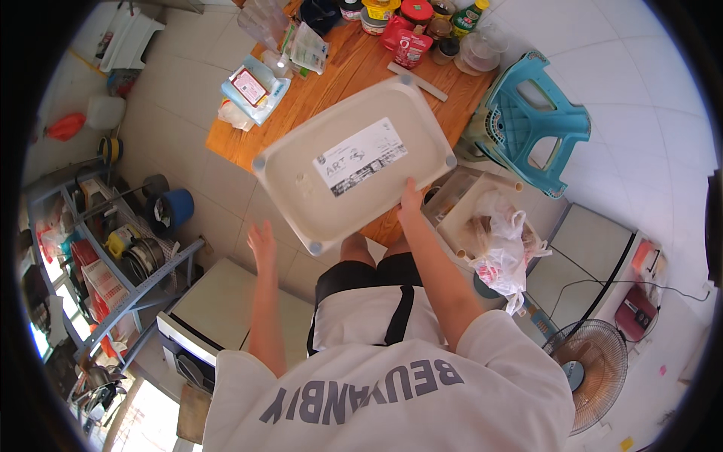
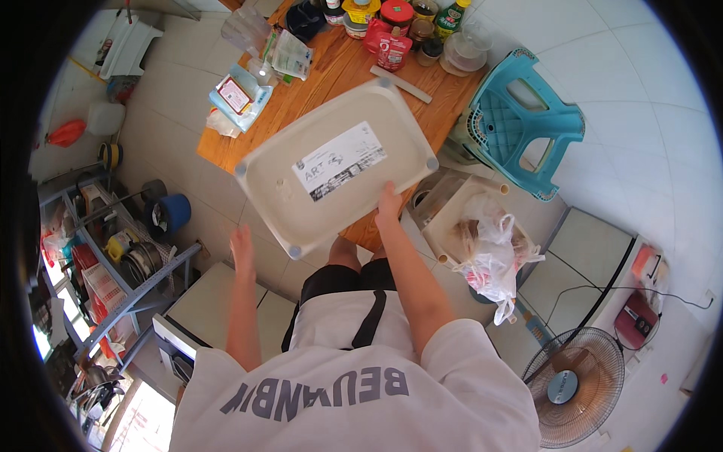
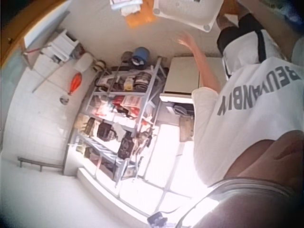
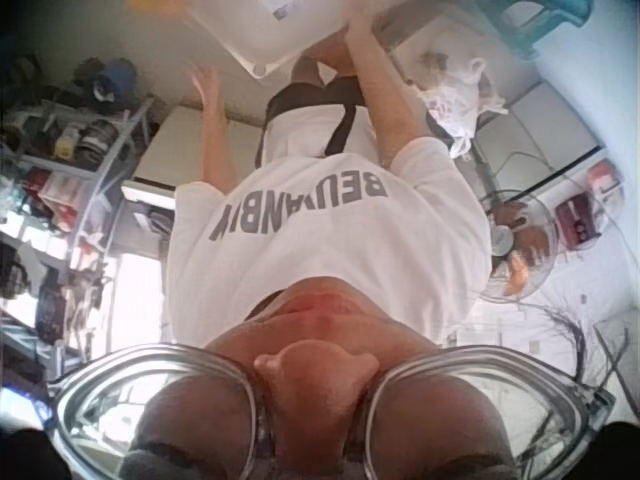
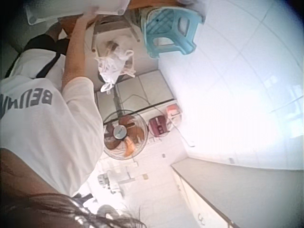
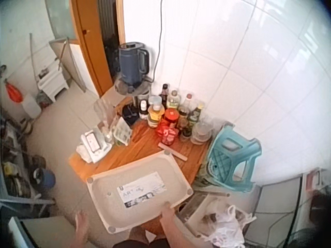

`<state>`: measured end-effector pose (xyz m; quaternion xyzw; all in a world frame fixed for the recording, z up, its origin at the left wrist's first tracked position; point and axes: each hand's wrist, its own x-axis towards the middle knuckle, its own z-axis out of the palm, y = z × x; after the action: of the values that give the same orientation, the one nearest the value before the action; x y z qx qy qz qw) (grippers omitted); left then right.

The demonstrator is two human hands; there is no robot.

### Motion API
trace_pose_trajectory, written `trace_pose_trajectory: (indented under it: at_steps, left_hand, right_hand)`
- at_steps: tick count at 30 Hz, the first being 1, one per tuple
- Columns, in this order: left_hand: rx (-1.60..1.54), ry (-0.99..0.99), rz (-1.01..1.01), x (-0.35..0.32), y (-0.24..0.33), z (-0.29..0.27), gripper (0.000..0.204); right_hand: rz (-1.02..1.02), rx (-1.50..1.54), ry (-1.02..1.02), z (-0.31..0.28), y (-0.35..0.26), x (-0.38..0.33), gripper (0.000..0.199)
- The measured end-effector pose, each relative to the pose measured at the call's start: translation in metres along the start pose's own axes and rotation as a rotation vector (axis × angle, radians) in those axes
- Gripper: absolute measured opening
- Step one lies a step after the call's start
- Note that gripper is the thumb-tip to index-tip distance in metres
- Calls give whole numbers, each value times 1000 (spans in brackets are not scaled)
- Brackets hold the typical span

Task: The person unpacks plastic trays and cylindrical legs from a storage bin, inserts the legs into the tray corners to assemble a small table, and then sprays and wipes the tray surfaces with a cloth.

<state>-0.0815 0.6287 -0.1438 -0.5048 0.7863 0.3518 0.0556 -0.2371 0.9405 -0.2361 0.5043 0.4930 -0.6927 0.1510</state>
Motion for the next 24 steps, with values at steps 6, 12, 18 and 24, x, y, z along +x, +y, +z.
trace_pose_trajectory:
  at_steps: [6,12,18,24]
  left_hand:
    - [-203,-188,-11,-29,-4,30,41]
    - [-220,-454,164,-36,3,45,35]
    - [-263,-631,62,-36,-9,50,36]
    - [24,-813,54,-25,7,37,39]
  right_hand:
    - [183,634,-34,22,51,-11,37]
    - [347,775,-120,49,68,-13,33]
    - [513,471,-292,52,111,-4,42]
    - [122,-773,-638,49,101,-46,43]
